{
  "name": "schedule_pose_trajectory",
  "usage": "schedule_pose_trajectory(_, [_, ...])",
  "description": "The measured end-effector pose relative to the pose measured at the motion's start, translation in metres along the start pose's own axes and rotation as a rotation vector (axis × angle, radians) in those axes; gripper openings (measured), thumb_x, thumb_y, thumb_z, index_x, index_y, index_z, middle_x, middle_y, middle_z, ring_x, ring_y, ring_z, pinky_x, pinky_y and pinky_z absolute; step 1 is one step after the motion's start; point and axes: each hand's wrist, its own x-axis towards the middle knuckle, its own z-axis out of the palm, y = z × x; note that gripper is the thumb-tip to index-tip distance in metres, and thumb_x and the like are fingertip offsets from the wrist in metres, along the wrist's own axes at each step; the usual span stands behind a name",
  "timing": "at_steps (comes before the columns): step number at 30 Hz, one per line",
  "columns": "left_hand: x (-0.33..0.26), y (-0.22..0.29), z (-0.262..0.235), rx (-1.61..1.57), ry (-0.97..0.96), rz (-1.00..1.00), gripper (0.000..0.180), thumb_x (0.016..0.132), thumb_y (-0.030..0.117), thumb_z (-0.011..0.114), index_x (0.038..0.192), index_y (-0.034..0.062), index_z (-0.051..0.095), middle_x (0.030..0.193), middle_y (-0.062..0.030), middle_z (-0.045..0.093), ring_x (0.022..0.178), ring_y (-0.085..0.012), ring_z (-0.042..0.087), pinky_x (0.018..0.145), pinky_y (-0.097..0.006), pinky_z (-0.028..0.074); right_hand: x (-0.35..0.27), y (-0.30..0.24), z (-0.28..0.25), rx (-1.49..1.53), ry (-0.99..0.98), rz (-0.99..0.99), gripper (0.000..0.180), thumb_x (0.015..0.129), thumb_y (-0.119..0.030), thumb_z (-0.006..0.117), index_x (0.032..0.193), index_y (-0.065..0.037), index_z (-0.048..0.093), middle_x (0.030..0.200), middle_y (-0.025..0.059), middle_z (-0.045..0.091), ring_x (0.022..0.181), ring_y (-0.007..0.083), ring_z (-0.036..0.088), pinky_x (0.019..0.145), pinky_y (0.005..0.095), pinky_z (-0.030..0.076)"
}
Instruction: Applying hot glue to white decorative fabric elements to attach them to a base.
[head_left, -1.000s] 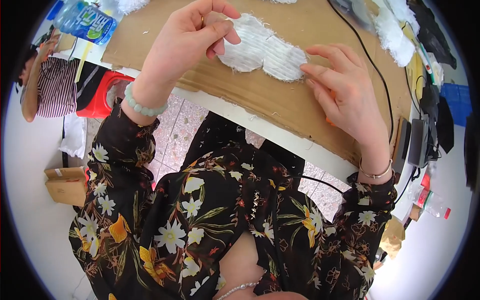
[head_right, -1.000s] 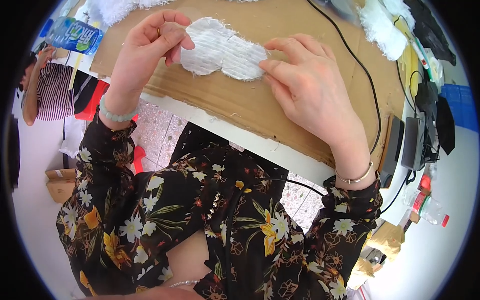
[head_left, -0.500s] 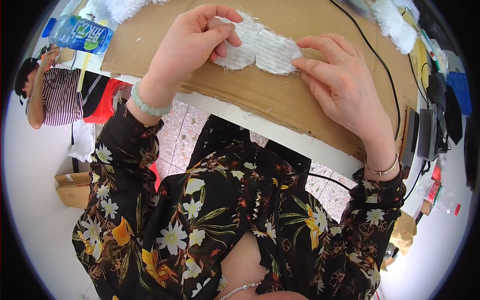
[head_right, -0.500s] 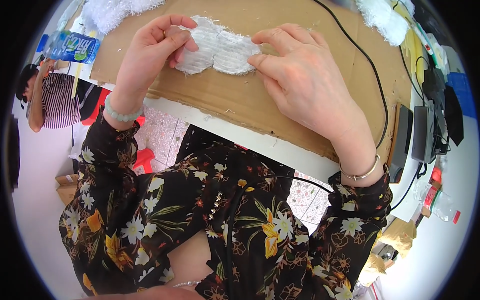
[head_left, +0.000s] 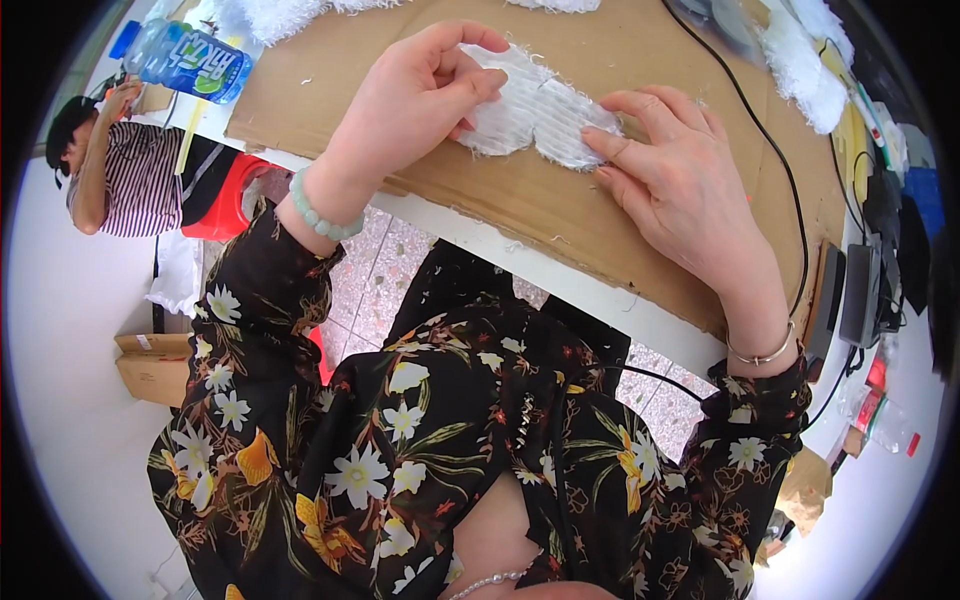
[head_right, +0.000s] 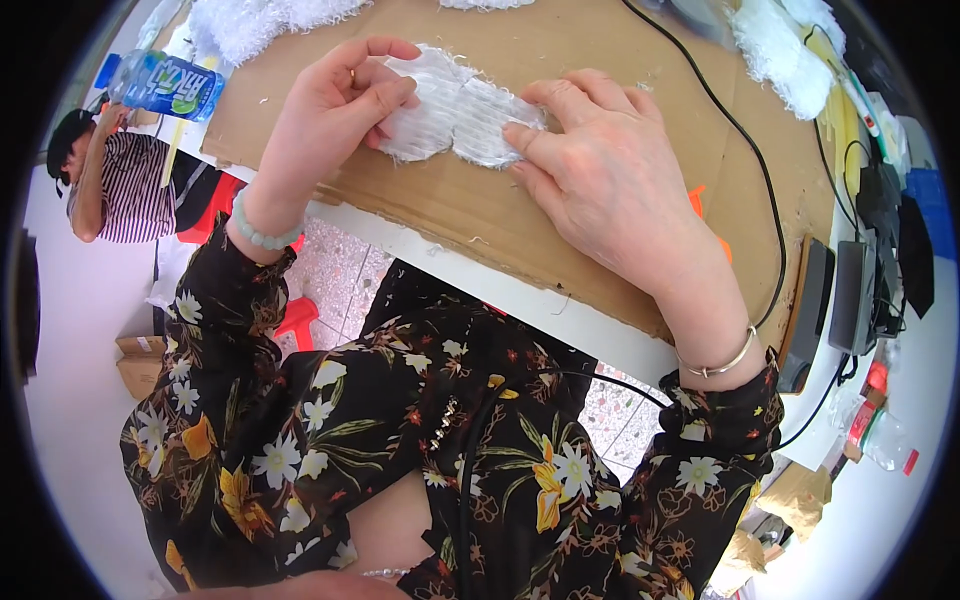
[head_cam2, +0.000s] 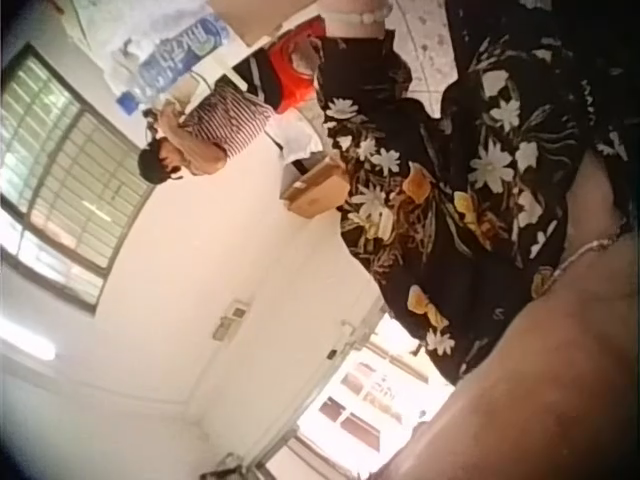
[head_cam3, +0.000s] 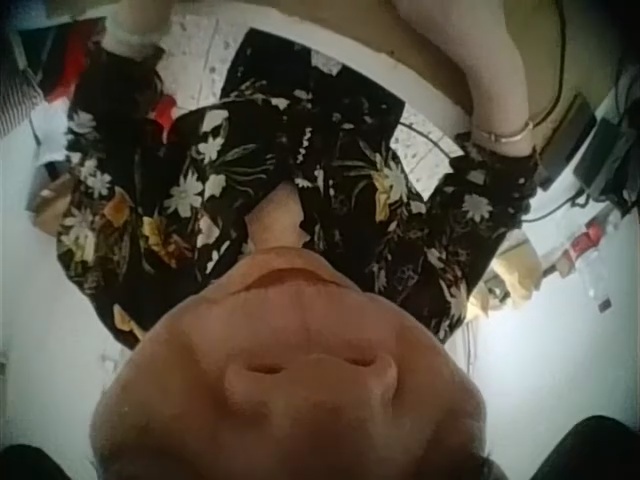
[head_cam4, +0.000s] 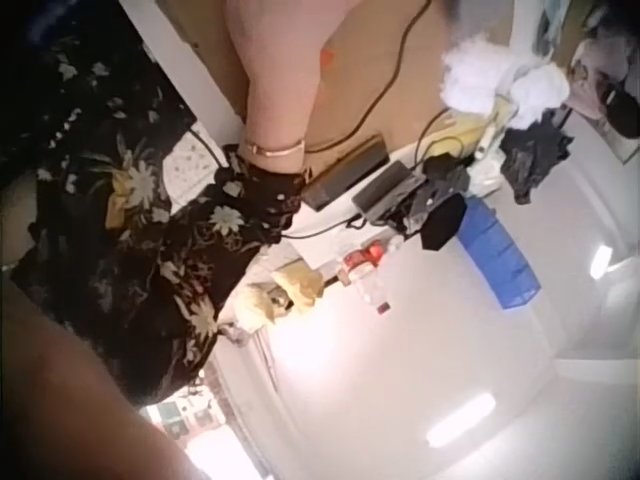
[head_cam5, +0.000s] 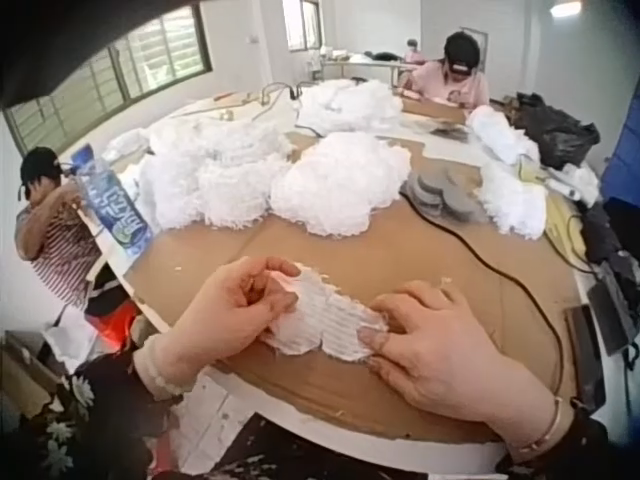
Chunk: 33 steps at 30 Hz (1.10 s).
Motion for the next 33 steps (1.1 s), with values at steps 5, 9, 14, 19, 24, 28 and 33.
schedule_pose_trajectory(5, [-0.003,-0.011,-0.011,0.102,0.103,0.097,0.025,0.088,0.006,0.060,0.112,0.0016,0.060,0.073,-0.0016,0.062,0.061,-0.0062,0.054,0.056,-0.022,0.045,0.001,-0.001,-0.002,0.014,-0.018,0.027,0.024,0.079,-0.013,0.067,0.102,-0.007,0.069,0.114,0.0104,0.059,0.111,0.0293,0.052,0.091,0.0426,0.041])
schedule_pose_trajectory(9, [-0.003,-0.022,-0.011,0.267,0.142,0.231,0.025,0.085,0.005,0.060,0.110,0.0019,0.060,0.067,-0.0038,0.060,0.057,-0.0094,0.053,0.055,-0.026,0.044,0.001,0.000,-0.001,0.023,-0.027,0.034,0.024,0.079,-0.013,0.067,0.102,-0.007,0.069,0.114,0.0108,0.059,0.111,0.0293,0.052,0.091,0.0426,0.041])
schedule_pose_trajectory(14, [-0.004,-0.013,-0.009,0.341,0.157,0.220,0.021,0.084,0.005,0.060,0.104,0.0037,0.059,0.065,-0.0057,0.059,0.054,-0.0159,0.055,0.055,-0.029,0.044,0.002,-0.001,-0.002,0.022,-0.025,0.041,0.023,0.079,-0.012,0.067,0.102,-0.007,0.069,0.114,0.0106,0.059,0.110,0.0291,0.052,0.090,0.0423,0.041])
schedule_pose_trajectory(19, [-0.006,-0.014,-0.011,0.458,0.127,0.226,0.020,0.082,0.005,0.059,0.102,0.0056,0.056,0.064,-0.0060,0.059,0.055,-0.0217,0.057,0.055,-0.034,0.044,0.001,-0.001,-0.002,0.028,-0.038,0.048,0.023,0.079,-0.012,0.067,0.102,-0.007,0.069,0.113,0.0107,0.059,0.110,0.0290,0.052,0.089,0.0422,0.041])
schedule_pose_trajectory(24, [-0.007,-0.016,-0.010,0.447,0.137,0.202,0.018,0.081,0.005,0.059,0.099,0.0057,0.060,0.062,-0.0058,0.058,0.054,-0.0213,0.056,0.055,-0.033,0.044,0.001,0.000,-0.001,0.042,-0.041,0.050,0.023,0.079,-0.012,0.067,0.102,-0.007,0.069,0.112,0.0108,0.060,0.109,0.0291,0.052,0.089,0.0422,0.040])
schedule_pose_trajectory(28, [0.002,-0.013,-0.013,0.393,0.110,0.175,0.017,0.080,0.007,0.059,0.095,0.0042,0.067,0.061,-0.0056,0.057,0.053,-0.0207,0.054,0.056,-0.032,0.045,-0.001,-0.001,-0.002,0.039,-0.031,0.044,0.023,0.079,-0.012,0.067,0.102,-0.006,0.069,0.112,0.0110,0.060,0.109,0.0292,0.053,0.089,0.0421,0.040])
schedule_pose_trajectory(33, [0.010,-0.018,-0.016,0.485,0.020,0.164,0.018,0.086,0.004,0.059,0.102,-0.0003,0.066,0.066,0.0036,0.050,0.059,-0.0031,0.044,0.054,-0.021,0.039,-0.003,-0.002,-0.001,0.041,-0.031,0.050,0.023,0.079,-0.012,0.067,0.102,-0.006,0.069,0.112,0.0111,0.060,0.109,0.0291,0.053,0.090,0.0420,0.040])
